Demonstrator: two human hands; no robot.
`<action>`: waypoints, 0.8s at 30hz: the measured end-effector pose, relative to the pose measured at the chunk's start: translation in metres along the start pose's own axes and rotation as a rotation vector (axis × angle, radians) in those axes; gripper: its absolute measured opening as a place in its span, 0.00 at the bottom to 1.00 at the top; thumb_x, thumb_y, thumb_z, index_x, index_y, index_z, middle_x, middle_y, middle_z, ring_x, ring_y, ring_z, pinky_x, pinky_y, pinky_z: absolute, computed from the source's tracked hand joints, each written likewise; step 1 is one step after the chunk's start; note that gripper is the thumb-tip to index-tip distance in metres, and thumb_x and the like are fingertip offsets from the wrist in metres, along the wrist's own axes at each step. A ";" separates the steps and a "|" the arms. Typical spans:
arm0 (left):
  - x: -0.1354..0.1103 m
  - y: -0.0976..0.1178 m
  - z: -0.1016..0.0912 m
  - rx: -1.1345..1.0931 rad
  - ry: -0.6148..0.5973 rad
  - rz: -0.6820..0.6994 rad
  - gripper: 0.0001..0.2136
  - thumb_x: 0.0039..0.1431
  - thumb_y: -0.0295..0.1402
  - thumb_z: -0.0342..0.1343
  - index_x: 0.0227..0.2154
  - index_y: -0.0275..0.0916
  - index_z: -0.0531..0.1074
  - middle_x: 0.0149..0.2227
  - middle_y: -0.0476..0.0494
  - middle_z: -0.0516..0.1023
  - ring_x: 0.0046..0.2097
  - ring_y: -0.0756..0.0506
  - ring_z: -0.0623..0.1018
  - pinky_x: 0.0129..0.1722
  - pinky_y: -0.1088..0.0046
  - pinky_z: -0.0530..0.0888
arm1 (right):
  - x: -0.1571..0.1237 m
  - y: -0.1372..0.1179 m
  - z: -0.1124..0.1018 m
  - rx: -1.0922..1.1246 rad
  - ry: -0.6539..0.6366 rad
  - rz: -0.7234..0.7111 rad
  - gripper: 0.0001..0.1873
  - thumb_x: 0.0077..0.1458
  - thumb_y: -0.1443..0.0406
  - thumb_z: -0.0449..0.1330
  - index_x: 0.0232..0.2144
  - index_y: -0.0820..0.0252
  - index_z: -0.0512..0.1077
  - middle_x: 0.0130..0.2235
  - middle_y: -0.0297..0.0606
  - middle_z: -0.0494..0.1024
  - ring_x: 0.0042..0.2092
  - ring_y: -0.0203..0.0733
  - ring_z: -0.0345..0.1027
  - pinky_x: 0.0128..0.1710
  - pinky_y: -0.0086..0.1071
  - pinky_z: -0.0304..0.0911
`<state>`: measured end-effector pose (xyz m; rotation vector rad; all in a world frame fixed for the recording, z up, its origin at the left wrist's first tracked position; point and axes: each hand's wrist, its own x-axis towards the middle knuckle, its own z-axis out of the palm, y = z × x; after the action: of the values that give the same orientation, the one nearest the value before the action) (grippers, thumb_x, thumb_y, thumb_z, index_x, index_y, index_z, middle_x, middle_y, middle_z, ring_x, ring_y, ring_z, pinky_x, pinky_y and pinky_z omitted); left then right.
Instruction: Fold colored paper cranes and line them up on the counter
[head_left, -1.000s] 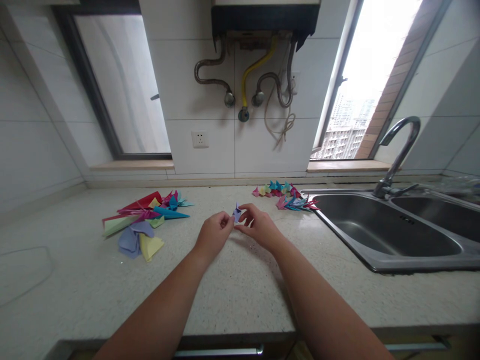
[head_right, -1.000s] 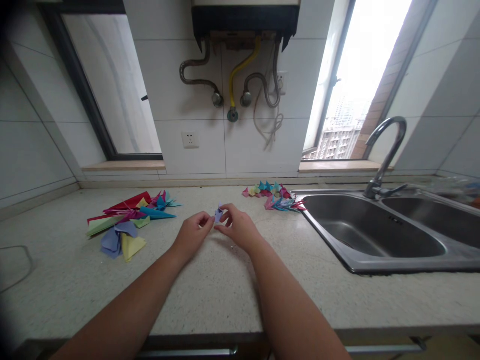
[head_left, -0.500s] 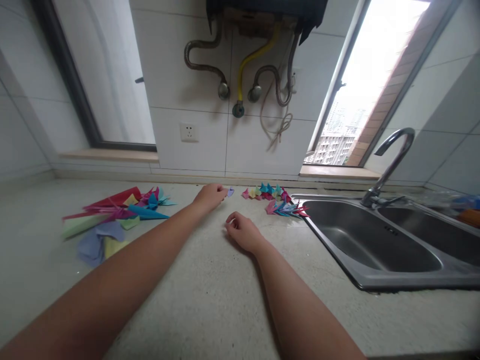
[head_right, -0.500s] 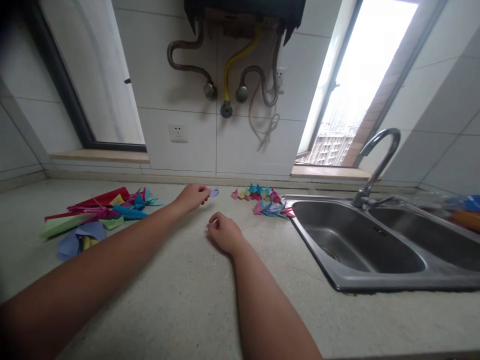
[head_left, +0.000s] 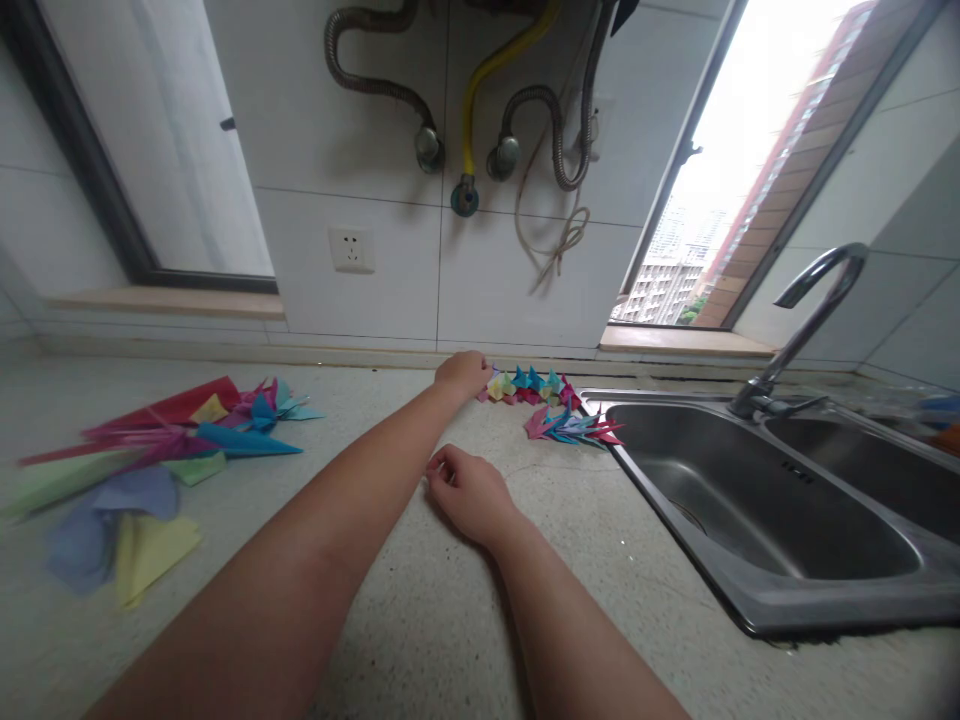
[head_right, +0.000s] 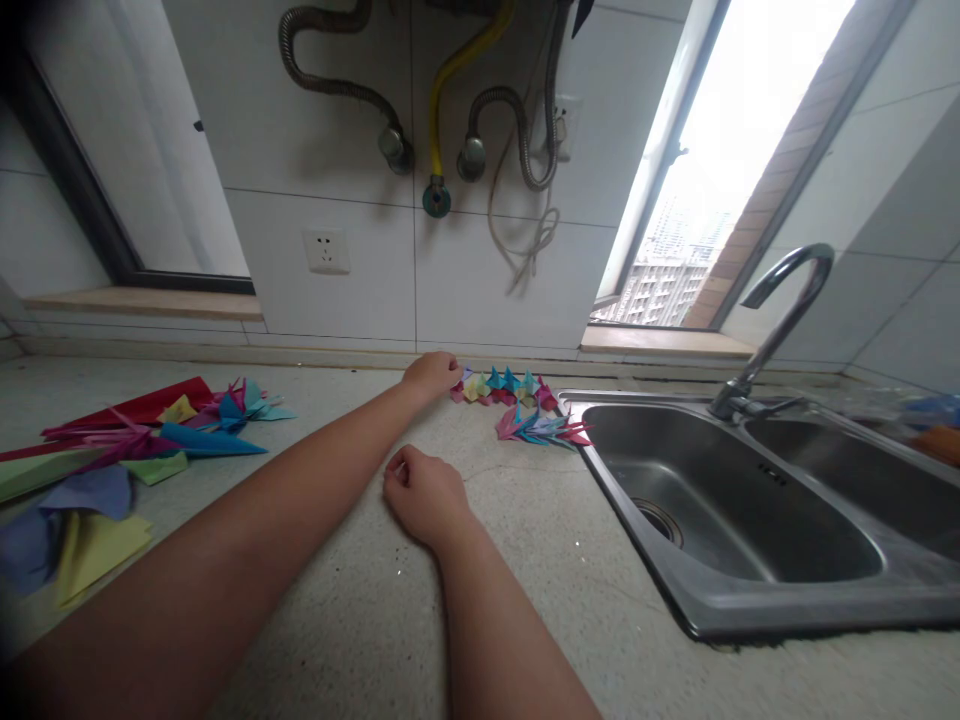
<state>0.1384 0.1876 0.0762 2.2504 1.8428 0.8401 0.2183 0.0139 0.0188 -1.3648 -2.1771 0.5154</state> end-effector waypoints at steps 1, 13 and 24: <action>0.000 0.001 0.005 0.005 -0.011 -0.002 0.12 0.57 0.39 0.52 0.31 0.41 0.78 0.33 0.39 0.81 0.39 0.40 0.79 0.37 0.68 0.70 | 0.000 0.000 0.000 -0.011 0.002 -0.002 0.08 0.57 0.64 0.54 0.38 0.55 0.73 0.33 0.34 0.78 0.33 0.37 0.67 0.29 0.30 0.46; -0.002 0.001 0.027 0.033 -0.059 -0.032 0.13 0.59 0.40 0.51 0.36 0.41 0.79 0.36 0.38 0.82 0.38 0.41 0.79 0.34 0.69 0.70 | 0.000 0.001 -0.001 -0.061 -0.004 -0.005 0.10 0.59 0.61 0.54 0.38 0.56 0.74 0.36 0.38 0.80 0.35 0.41 0.69 0.30 0.31 0.48; -0.005 0.003 0.020 0.086 -0.050 -0.013 0.13 0.58 0.40 0.52 0.35 0.42 0.79 0.35 0.39 0.82 0.40 0.41 0.78 0.38 0.69 0.70 | -0.001 0.000 -0.001 -0.086 -0.014 0.000 0.11 0.59 0.60 0.53 0.38 0.54 0.74 0.37 0.37 0.80 0.35 0.41 0.69 0.29 0.31 0.46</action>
<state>0.1501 0.1869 0.0588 2.2849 1.9043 0.7088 0.2193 0.0134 0.0192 -1.4106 -2.2340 0.4371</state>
